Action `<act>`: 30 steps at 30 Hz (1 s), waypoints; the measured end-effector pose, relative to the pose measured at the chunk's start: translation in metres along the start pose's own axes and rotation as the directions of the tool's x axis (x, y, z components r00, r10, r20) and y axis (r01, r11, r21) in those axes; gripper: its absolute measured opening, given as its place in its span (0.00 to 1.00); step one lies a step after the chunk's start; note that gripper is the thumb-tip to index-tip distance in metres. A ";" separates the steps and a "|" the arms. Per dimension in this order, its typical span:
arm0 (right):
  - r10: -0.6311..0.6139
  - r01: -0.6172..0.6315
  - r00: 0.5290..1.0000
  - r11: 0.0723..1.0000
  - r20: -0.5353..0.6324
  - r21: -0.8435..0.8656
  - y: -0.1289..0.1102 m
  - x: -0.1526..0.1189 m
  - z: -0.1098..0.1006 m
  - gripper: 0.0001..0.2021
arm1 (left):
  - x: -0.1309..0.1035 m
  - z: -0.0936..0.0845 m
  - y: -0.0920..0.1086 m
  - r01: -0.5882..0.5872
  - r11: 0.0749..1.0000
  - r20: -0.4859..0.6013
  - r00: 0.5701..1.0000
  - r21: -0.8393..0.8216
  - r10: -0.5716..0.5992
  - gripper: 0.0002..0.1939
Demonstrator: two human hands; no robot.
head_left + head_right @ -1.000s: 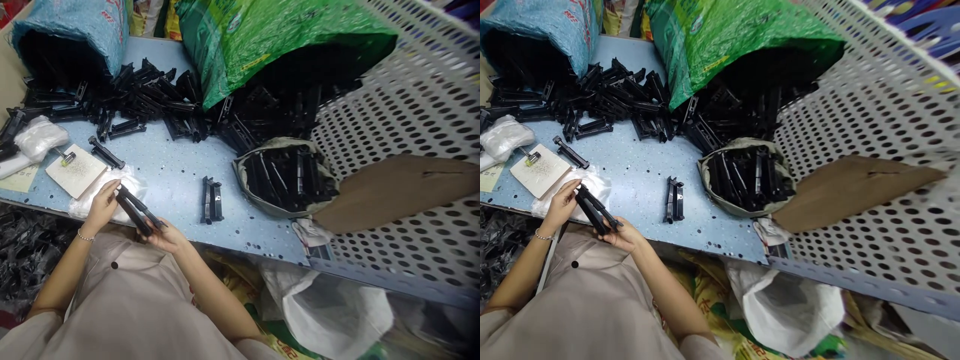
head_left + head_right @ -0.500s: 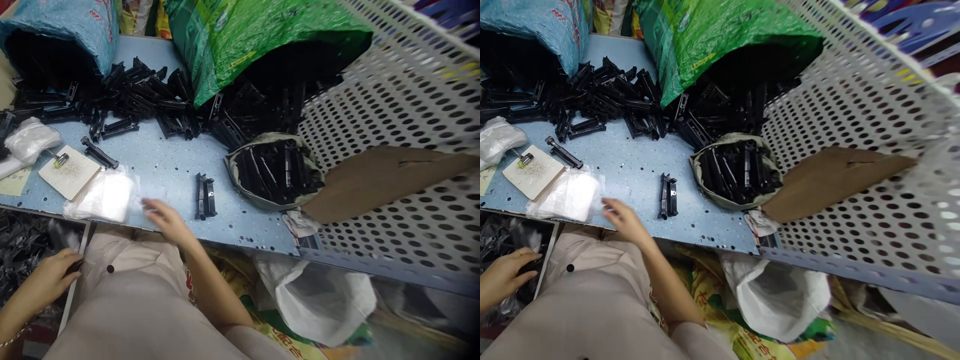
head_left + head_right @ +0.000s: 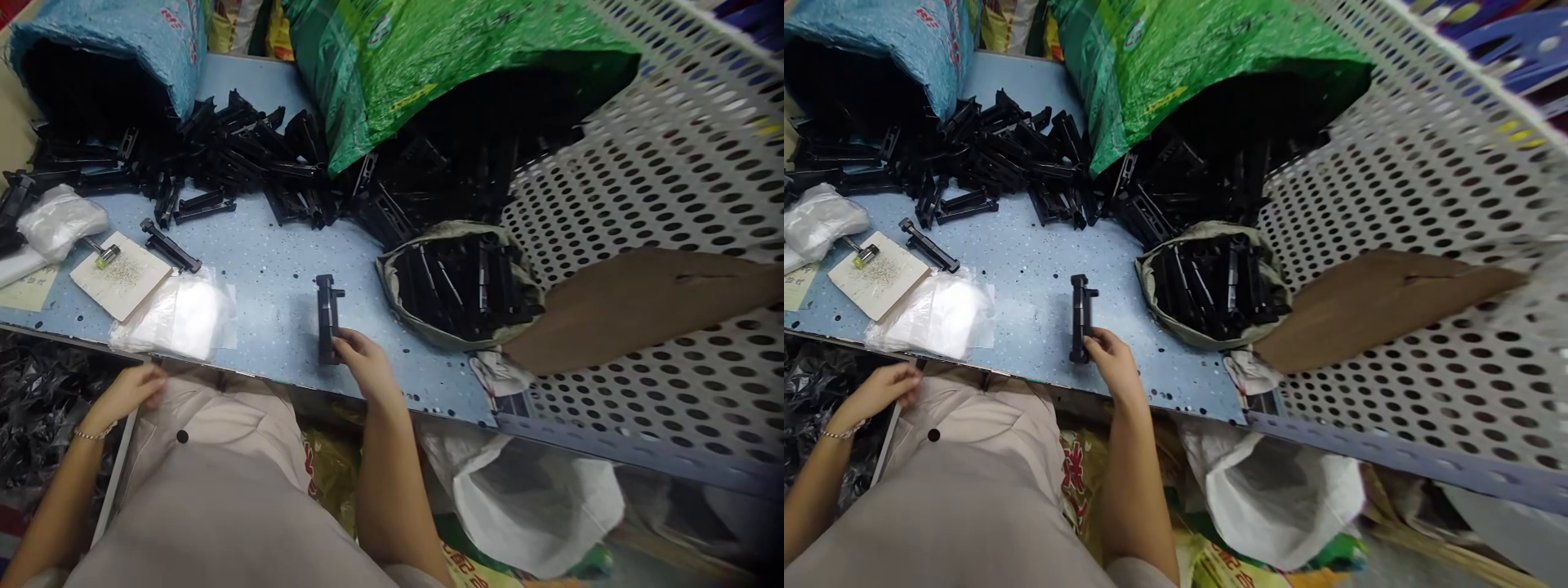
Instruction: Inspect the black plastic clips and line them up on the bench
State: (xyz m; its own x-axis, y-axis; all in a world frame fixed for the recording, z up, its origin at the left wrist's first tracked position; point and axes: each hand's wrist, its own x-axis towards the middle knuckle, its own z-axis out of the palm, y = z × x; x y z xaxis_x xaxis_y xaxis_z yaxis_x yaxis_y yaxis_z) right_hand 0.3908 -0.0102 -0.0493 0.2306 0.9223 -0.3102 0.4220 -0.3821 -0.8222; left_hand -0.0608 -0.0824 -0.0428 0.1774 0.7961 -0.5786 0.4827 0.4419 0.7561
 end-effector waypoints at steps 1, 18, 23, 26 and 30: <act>-0.007 0.001 0.999 0.991 0.048 0.135 -0.010 -0.003 0.013 0.22 | 0.013 0.009 0.029 -0.131 0.991 -0.019 0.991 -0.030 0.130 0.16; -0.113 -0.510 0.746 0.536 0.656 0.673 -0.089 -0.005 0.130 0.12 | 0.098 0.037 0.107 -0.446 0.867 -0.391 0.856 -0.224 0.339 0.14; -0.025 -0.509 0.813 0.456 0.582 0.730 -0.079 0.005 0.133 0.11 | 0.082 0.027 0.103 -0.567 0.808 -0.515 0.747 -0.162 0.421 0.09; -0.007 -0.466 0.840 0.503 0.543 0.728 -0.073 -0.004 0.117 0.12 | 0.077 0.024 0.101 -0.574 0.769 -0.402 0.657 0.282 0.637 0.08; -0.099 -0.421 0.824 0.553 0.558 0.719 -0.067 -0.031 0.096 0.16 | 0.084 0.027 0.101 -0.489 0.740 -0.290 0.705 0.463 0.647 0.23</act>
State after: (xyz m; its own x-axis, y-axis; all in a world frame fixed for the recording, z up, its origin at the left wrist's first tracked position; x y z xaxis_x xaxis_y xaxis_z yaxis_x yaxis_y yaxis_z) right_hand 0.2717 -0.0073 -0.0305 -0.3413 0.8304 -0.4404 -0.4947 -0.5571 -0.6671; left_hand 0.0257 0.0183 -0.0231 0.1891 0.9672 0.1698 0.6672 -0.2534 0.7005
